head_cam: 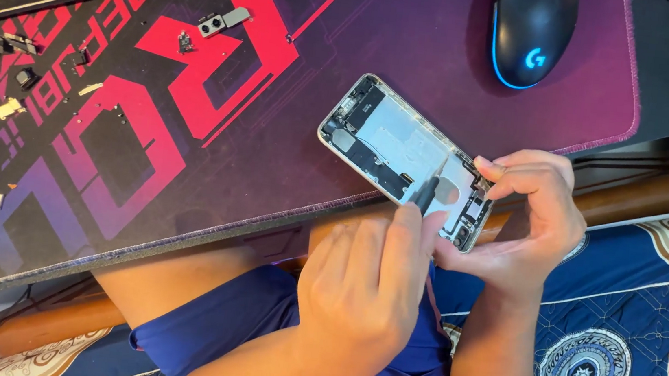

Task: The person uses a screwdriver to remove screws from the internal frame of a disassembled smartphone. They carefully place the removed screws on the desk mat and continue to unscrew components from the device's chassis.

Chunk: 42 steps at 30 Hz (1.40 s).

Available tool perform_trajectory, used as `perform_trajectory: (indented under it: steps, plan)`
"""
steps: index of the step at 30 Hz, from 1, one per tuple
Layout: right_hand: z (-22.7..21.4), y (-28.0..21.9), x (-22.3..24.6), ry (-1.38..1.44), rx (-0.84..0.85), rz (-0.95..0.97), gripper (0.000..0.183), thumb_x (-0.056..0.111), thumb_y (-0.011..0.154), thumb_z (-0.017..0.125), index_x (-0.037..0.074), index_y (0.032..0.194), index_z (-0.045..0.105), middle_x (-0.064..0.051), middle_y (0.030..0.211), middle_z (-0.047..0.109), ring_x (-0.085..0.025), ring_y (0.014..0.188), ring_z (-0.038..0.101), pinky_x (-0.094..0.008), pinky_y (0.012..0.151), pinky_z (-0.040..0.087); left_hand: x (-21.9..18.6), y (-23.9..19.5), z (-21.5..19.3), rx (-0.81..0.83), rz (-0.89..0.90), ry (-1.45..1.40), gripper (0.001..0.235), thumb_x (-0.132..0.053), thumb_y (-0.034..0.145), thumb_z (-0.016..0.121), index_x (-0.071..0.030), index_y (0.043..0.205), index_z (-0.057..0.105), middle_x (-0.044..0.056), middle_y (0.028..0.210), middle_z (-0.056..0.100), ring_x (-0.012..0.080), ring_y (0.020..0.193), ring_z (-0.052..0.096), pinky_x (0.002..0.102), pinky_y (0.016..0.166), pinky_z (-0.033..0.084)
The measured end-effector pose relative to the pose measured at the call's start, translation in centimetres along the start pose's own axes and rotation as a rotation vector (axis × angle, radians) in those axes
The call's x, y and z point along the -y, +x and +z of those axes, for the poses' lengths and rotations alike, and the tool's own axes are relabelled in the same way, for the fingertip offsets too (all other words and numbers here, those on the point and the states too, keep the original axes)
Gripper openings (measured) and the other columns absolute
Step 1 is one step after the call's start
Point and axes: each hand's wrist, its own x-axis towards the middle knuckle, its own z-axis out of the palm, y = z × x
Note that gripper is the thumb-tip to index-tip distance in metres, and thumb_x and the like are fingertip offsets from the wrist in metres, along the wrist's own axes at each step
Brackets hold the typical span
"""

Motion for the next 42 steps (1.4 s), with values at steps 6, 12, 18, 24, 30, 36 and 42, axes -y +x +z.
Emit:
perform_trajectory:
  steps: [6, 12, 18, 24, 30, 36, 42]
  plan:
    - [-0.3, -0.1, -0.3, 0.018, 0.01, -0.02, 0.061, 0.048, 0.063, 0.077, -0.003, 0.087, 0.054, -0.02, 0.096, 0.069, -0.034, 0.094, 0.063, -0.042, 0.088, 0.05, 0.5, 0.2, -1.8, -0.064, 0.026, -0.149, 0.026, -0.026, 0.097, 0.083, -0.004, 0.096, 0.069, 0.002, 0.081, 0.067, 0.0127, 0.069, 0.069, 0.028, 0.061, 0.053]
    - [-1.0, -0.8, -3.0, 0.053, 0.068, -0.087, 0.075, 0.055, 0.054, 0.087, -0.004, 0.089, 0.057, -0.022, 0.1, 0.07, -0.035, 0.097, 0.064, -0.044, 0.093, 0.049, 5.8, 1.5, -2.1, 0.255, -0.334, -0.105, 0.012, -0.03, 0.096, 0.069, -0.019, 0.101, 0.074, 0.002, 0.114, 0.076, 0.0239, 0.08, 0.069, 0.038, 0.066, 0.05]
    - [-0.9, -1.2, -3.7, 0.056, 0.057, -0.105, 0.077, 0.054, 0.053, 0.086, -0.005, 0.09, 0.055, -0.025, 0.1, 0.07, -0.036, 0.096, 0.065, -0.044, 0.092, 0.048, 8.0, 4.3, -0.1, -0.007, -0.367, -0.139, 0.01, -0.017, 0.104, 0.064, -0.014, 0.1, 0.055, -0.008, 0.077, 0.061, 0.0156, 0.063, 0.06, 0.034, 0.053, 0.044]
    - [-0.8, -1.1, -3.6, 0.061, 0.045, -0.099, 0.076, 0.055, 0.053, 0.086, -0.004, 0.09, 0.056, -0.023, 0.1, 0.071, -0.035, 0.096, 0.066, -0.044, 0.093, 0.049, 8.7, 5.3, 2.9, 0.038, -0.307, 0.097, 0.013, -0.021, 0.106, 0.059, -0.013, 0.116, 0.058, -0.001, 0.08, 0.065, 0.0255, 0.055, 0.058, 0.042, 0.039, 0.041]
    - [-0.7, -1.1, -3.6, 0.058, 0.031, -0.104, 0.075, 0.055, 0.052, 0.085, -0.004, 0.088, 0.056, -0.023, 0.099, 0.071, -0.035, 0.095, 0.067, -0.044, 0.091, 0.05, 9.1, 7.6, 1.9, 0.463, -0.324, 0.181, 0.045, -0.016, 0.095, 0.048, -0.022, 0.139, 0.049, 0.008, 0.076, 0.062, 0.0469, 0.045, 0.058, 0.054, 0.038, 0.042]
    - [-0.7, -1.3, -3.8, 0.076, 0.042, -0.095, 0.075, 0.056, 0.053, 0.084, -0.004, 0.088, 0.056, -0.024, 0.098, 0.07, -0.036, 0.095, 0.066, -0.044, 0.091, 0.05, 9.9, 8.9, 2.1, 0.792, -0.265, 0.176, 0.075, -0.008, 0.086, 0.041, -0.017, 0.16, 0.038, 0.013, 0.072, 0.067, 0.0469, 0.053, 0.064, 0.054, 0.043, 0.042]
    - [-0.8, -1.3, -3.9, 0.07, 0.036, -0.092, 0.075, 0.055, 0.052, 0.084, -0.004, 0.088, 0.055, -0.024, 0.098, 0.07, -0.036, 0.095, 0.066, -0.044, 0.092, 0.05, 9.5, 8.6, 0.3, 0.837, -0.254, 0.179, 0.077, -0.008, 0.082, 0.039, -0.015, 0.159, 0.041, 0.011, 0.06, 0.067, 0.0468, 0.048, 0.061, 0.054, 0.042, 0.042]
